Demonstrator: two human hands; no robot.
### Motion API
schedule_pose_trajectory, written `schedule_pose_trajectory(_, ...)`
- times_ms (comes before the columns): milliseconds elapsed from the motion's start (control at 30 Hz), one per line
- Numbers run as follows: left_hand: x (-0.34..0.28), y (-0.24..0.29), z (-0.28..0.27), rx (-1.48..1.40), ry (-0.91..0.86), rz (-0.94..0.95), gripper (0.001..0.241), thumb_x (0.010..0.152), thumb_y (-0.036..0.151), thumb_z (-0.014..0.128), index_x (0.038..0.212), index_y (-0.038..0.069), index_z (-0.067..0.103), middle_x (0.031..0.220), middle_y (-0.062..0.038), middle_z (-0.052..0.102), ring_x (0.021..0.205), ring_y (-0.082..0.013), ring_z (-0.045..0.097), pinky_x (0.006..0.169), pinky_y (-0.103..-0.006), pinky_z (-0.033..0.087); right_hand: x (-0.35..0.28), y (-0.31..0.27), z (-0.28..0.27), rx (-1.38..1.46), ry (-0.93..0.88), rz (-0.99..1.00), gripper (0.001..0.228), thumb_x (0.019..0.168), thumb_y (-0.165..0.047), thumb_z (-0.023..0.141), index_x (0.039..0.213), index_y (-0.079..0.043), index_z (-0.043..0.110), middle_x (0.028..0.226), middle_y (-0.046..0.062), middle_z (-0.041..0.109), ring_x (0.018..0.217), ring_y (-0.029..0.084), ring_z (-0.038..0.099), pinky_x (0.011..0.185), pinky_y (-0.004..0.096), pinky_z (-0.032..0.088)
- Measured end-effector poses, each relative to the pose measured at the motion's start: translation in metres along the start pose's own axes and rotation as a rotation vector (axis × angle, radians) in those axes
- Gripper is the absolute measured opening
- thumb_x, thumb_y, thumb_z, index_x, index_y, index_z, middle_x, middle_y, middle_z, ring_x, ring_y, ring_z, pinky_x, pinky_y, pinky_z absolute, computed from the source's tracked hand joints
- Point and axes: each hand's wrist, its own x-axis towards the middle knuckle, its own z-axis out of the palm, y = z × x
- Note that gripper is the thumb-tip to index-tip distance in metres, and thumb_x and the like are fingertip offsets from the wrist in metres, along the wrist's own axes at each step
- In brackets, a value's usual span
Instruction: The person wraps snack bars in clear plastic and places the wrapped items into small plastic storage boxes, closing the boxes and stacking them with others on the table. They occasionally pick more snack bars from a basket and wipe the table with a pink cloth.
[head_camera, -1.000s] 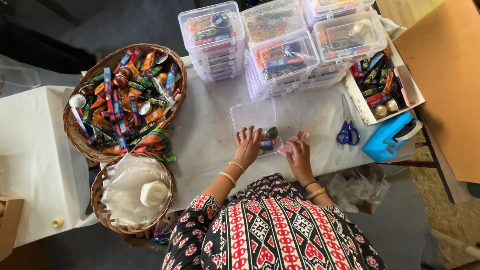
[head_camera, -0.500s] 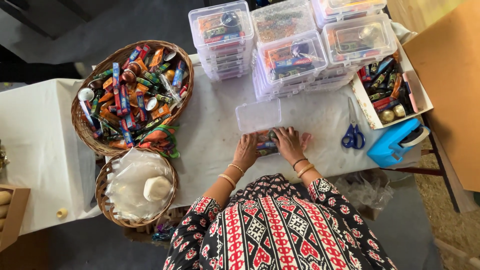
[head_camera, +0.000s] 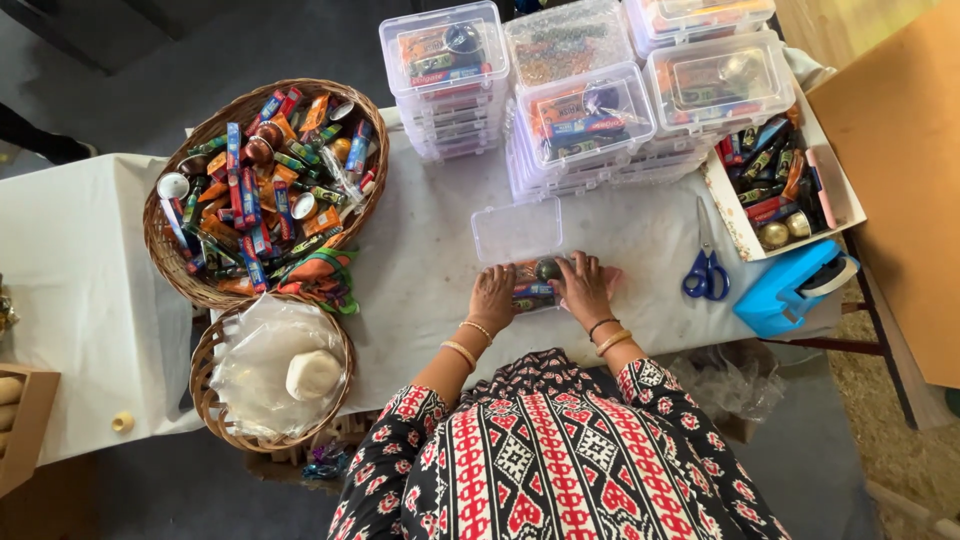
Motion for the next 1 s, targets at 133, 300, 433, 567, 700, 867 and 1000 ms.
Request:
schedule_pose_trajectory(133,0.001,0.000,0.000,-0.006,-0.018,0.001,0.099,0.072,0.047,0.086,0.146,0.001,0.040,0.129,-0.017,0.052,0.126,-0.0353,0.047,0.109,-0.0446,0.037,-0.008,0.001,-0.007,0.052,0.011,-0.015,0.057,0.087,-0.038,0.073,0.136,-0.014,0.057,0.131,0.012,0.050,0.118,0.035,0.049,0.100,0.050,0.043)
schedule_pose_trajectory(300,-0.003,0.000,-0.002,-0.049,0.031,-0.010,0.099,0.069,0.045,0.087,0.145,0.002,0.040,0.128,-0.017,0.052,0.126,-0.0352,0.047,0.109,-0.0445,0.037,-0.047,0.007,-0.026,0.103,0.188,-0.059,0.061,0.087,-0.039,0.074,0.138,-0.013,0.054,0.131,0.016,0.049,0.125,0.036,0.047,0.103,0.061,0.036)
schedule_pose_trajectory(433,-0.003,0.000,-0.006,-0.073,0.029,-0.010,0.099,0.070,0.043,0.087,0.147,0.003,0.040,0.131,-0.016,0.052,0.127,-0.0343,0.048,0.107,-0.0445,0.038,-0.098,0.059,0.004,0.101,0.144,0.009,0.052,0.083,-0.032,0.074,0.131,-0.017,0.060,0.135,0.013,0.051,0.128,0.036,0.046,0.101,0.058,0.037)
schedule_pose_trajectory(567,-0.007,0.001,-0.009,-0.082,0.037,-0.020,0.098,0.069,0.042,0.088,0.146,0.005,0.041,0.131,-0.017,0.052,0.127,-0.0358,0.047,0.105,-0.0452,0.038,-0.113,0.088,0.005,0.209,0.107,0.173,0.038,0.089,-0.021,0.073,0.126,-0.022,0.065,0.134,0.005,0.054,0.129,0.033,0.048,0.110,0.051,0.043)
schedule_pose_trajectory(700,-0.006,0.001,-0.010,-0.086,0.031,-0.027,0.098,0.069,0.043,0.088,0.147,0.005,0.041,0.132,-0.017,0.052,0.127,-0.0352,0.047,0.105,-0.0455,0.038,-0.087,0.079,-0.044,0.151,0.230,0.371,0.049,0.082,-0.012,0.076,0.129,-0.015,0.063,0.137,0.014,0.049,0.130,0.039,0.044,0.108,0.054,0.039)
schedule_pose_trajectory(867,-0.005,0.001,-0.008,-0.092,0.021,-0.034,0.098,0.070,0.043,0.087,0.148,0.006,0.041,0.133,-0.016,0.052,0.128,-0.0342,0.045,0.106,-0.0456,0.037,-0.057,0.064,-0.052,0.143,0.303,0.253,0.051,0.084,-0.012,0.076,0.133,-0.012,0.061,0.143,0.020,0.042,0.135,0.042,0.038,0.110,0.053,0.036)
schedule_pose_trajectory(1000,-0.005,0.002,-0.007,-0.083,0.007,-0.044,0.099,0.071,0.044,0.087,0.149,0.006,0.039,0.135,-0.015,0.050,0.130,-0.0335,0.043,0.108,-0.0457,0.036,-0.041,0.025,-0.043,0.270,0.160,-0.115,0.041,0.094,-0.013,0.067,0.135,-0.012,0.061,0.135,0.012,0.057,0.132,0.032,0.049,0.114,0.045,0.041)
